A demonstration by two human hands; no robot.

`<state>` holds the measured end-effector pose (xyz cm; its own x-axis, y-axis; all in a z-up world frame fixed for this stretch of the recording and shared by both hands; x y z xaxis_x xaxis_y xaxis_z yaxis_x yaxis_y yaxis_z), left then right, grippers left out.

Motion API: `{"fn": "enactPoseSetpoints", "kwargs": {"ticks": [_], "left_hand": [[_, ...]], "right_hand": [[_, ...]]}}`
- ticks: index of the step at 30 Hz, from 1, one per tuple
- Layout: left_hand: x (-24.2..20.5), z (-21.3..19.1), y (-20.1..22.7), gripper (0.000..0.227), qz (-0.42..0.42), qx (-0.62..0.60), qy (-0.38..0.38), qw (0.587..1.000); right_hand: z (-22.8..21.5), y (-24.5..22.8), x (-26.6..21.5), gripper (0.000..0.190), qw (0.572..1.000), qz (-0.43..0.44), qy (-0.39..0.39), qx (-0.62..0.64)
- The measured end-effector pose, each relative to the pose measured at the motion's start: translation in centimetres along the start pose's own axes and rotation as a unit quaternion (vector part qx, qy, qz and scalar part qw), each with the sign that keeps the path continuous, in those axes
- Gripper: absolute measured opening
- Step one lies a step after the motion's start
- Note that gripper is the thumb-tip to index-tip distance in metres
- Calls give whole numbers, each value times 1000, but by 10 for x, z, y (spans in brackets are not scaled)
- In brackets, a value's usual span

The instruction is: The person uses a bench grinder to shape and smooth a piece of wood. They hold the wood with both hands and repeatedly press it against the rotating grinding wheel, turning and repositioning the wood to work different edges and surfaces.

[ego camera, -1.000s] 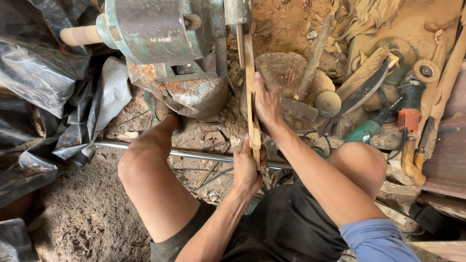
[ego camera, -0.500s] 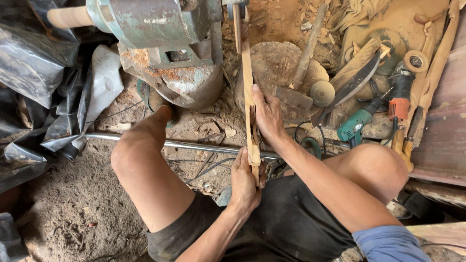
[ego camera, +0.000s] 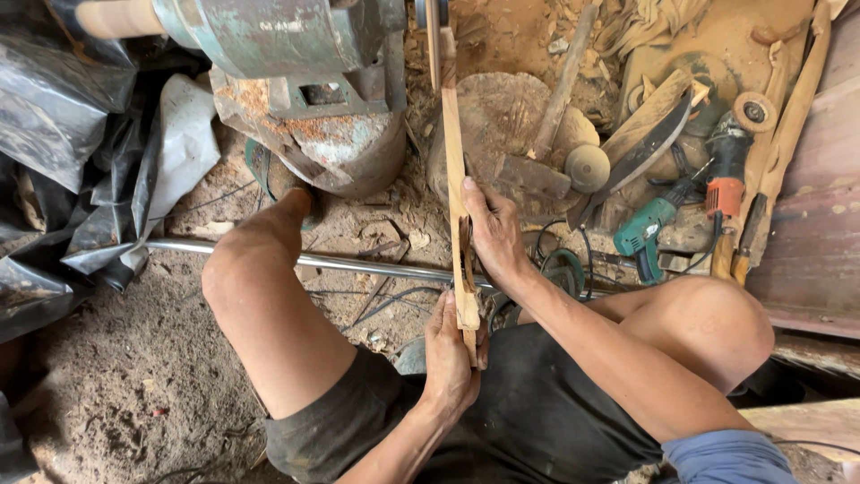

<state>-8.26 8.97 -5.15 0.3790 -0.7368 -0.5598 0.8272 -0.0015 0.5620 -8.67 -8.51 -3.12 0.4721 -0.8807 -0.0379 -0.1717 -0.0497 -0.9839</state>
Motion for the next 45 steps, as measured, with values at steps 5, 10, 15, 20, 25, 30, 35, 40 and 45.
{"fn": "enactPoseSetpoints", "kwargs": {"ticks": [5,10,15,20,25,30,35,40,45], "left_hand": [[-18,-21,6,35,-3,178,44,983],[-11,-14,56,33,176,522,18,835],[-7,-13,70,29,205,580,11,789],[-8,-8,81,29,272,593,-14,757],[-1,-1,55,33,108,456,-60,881],[-19,59,30,45,-123,85,-146,978],[-25,117,71,36,-79,-40,-205,975],[-24,123,82,32,-87,-47,-195,976],[-22,119,83,31,-83,-37,-189,978]], "right_hand": [[-10,12,-24,49,997,67,-27,32],[-38,15,-18,45,908,150,-12,391],[-43,8,-20,52,885,167,-51,431],[-46,0,-17,55,899,178,-52,398],[-46,-28,1,59,918,116,-67,372],[-43,-9,47,66,927,171,-98,319],[-40,2,84,54,904,131,-155,376],[-35,13,87,52,881,125,-169,425],[-31,8,87,55,883,111,-199,411]]}}
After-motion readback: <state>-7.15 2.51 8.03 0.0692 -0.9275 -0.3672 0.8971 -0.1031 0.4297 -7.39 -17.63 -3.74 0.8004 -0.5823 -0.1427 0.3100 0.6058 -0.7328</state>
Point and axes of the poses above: each hand's wrist, its own x-axis towards the middle knuckle, its own z-axis out of the palm, y = z × x, the point moved 9 cm from there along x, towards the middle knuckle, and after that the axes turned 1 degree about -x, right-handed, at the moved point
